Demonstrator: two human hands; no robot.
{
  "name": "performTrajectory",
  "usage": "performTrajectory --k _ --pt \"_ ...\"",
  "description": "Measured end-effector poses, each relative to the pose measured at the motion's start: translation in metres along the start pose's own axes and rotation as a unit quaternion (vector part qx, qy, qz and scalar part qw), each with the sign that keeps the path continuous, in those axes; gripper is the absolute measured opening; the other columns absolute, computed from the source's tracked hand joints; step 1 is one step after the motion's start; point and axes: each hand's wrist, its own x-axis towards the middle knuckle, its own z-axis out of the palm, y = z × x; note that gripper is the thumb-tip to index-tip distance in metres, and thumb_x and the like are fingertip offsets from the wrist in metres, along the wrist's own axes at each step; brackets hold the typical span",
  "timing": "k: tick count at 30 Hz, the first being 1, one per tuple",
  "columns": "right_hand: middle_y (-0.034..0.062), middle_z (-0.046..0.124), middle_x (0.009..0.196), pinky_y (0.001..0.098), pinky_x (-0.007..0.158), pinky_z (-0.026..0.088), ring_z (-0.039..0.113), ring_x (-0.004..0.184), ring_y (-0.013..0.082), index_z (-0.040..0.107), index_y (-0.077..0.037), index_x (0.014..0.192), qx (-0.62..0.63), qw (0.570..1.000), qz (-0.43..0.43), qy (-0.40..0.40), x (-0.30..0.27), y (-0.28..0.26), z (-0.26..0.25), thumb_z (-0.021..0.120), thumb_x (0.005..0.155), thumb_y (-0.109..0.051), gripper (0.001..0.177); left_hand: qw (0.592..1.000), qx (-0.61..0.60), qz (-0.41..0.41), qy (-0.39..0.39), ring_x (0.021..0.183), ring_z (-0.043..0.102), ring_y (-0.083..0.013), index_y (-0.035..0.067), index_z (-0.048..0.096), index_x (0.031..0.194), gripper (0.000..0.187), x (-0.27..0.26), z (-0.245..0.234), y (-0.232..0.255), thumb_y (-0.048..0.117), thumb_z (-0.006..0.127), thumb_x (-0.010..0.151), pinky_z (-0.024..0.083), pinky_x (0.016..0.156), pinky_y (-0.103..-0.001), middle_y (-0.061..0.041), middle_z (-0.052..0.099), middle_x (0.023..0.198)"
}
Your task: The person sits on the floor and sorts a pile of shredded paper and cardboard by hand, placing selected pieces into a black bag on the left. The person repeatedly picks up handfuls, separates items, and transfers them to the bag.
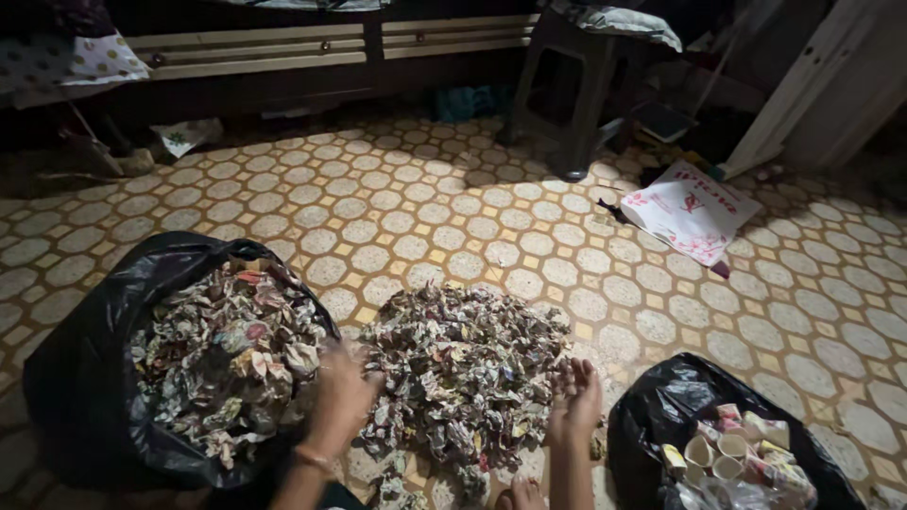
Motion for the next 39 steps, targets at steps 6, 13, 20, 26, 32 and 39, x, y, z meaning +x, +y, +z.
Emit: performTrajectory --k 6,13,20,26,32,39 --pt "0.0077 0.062 0.123 0.0403 0.086 0.051 0.061 0.109 0.0245 0.051 -0.01 0.136 -0.001 0.999 -0.006 0.036 0.014 -0.016 -0.013 0.049 0.107 -0.031 0.035 0.96 -0.052 0.085 -0.261 0.145 0.037 -0.0364 0.012 0.062 0.133 0.055 -0.05 0.062 0.091 0.031 0.081 0.085 0.044 0.109 -0.047 -0.018 0.046 0.151" --pt "0.016 0.029 0.157 0.0504 0.112 0.037 0.044 0.136 0.032 0.032 -0.011 0.152 -0.193 0.967 -0.163 -0.027 -0.056 -0.029 0.059 0.059 0.1 -0.035 0.063 0.97 -0.1 0.028 -0.221 0.129 0.052 -0.0332 0.006 0.061 0.13 0.053 -0.06 0.119 0.051 0.026 0.077 0.083 0.045 0.11 -0.045 -0.021 0.053 0.138" --pt "0.0034 0.0 0.17 0.0592 0.119 -0.021 -0.016 0.154 0.027 0.06 -0.039 0.124 -0.568 0.566 -0.525 -0.286 -0.145 -0.004 0.141 0.071 0.086 -0.047 0.041 0.923 0.066 -0.272 -0.264 0.136 0.038 -0.0513 0.006 0.031 0.154 0.067 -0.06 0.149 -0.052 0.009 0.057 0.092 0.038 0.11 -0.059 -0.025 0.024 0.158" --pt "0.0099 0.001 0.169 0.063 0.117 -0.004 -0.004 0.152 0.0336 0.041 -0.026 0.142 -0.527 0.713 -0.353 -0.298 -0.126 0.003 0.119 0.074 0.085 -0.046 0.069 0.917 0.017 -0.352 -0.188 0.136 0.049 -0.0484 0.009 0.043 0.148 0.051 -0.072 0.14 -0.085 0.018 0.052 0.098 0.045 0.112 -0.051 -0.021 0.032 0.163" --pt "0.0293 0.028 0.161 0.0566 0.116 0.038 0.034 0.146 0.0425 0.023 -0.007 0.164 -0.167 0.979 0.015 -0.118 -0.078 -0.024 0.091 0.049 0.097 -0.05 0.083 0.911 -0.054 -0.384 -0.137 0.129 0.056 -0.0434 0.01 0.05 0.144 0.044 -0.067 0.14 -0.09 0.023 0.05 0.102 0.051 0.104 -0.05 -0.025 0.052 0.146" --pt "0.0165 0.018 0.169 0.0516 0.121 0.029 0.026 0.152 0.0318 0.018 -0.01 0.162 -0.292 0.95 -0.082 -0.068 -0.099 -0.046 0.109 0.049 0.097 -0.045 0.08 0.967 -0.106 -0.218 -0.077 0.12 0.064 -0.0377 0.006 0.069 0.119 0.029 -0.061 0.145 -0.069 0.02 0.061 0.094 0.052 0.106 -0.044 -0.021 0.065 0.129"
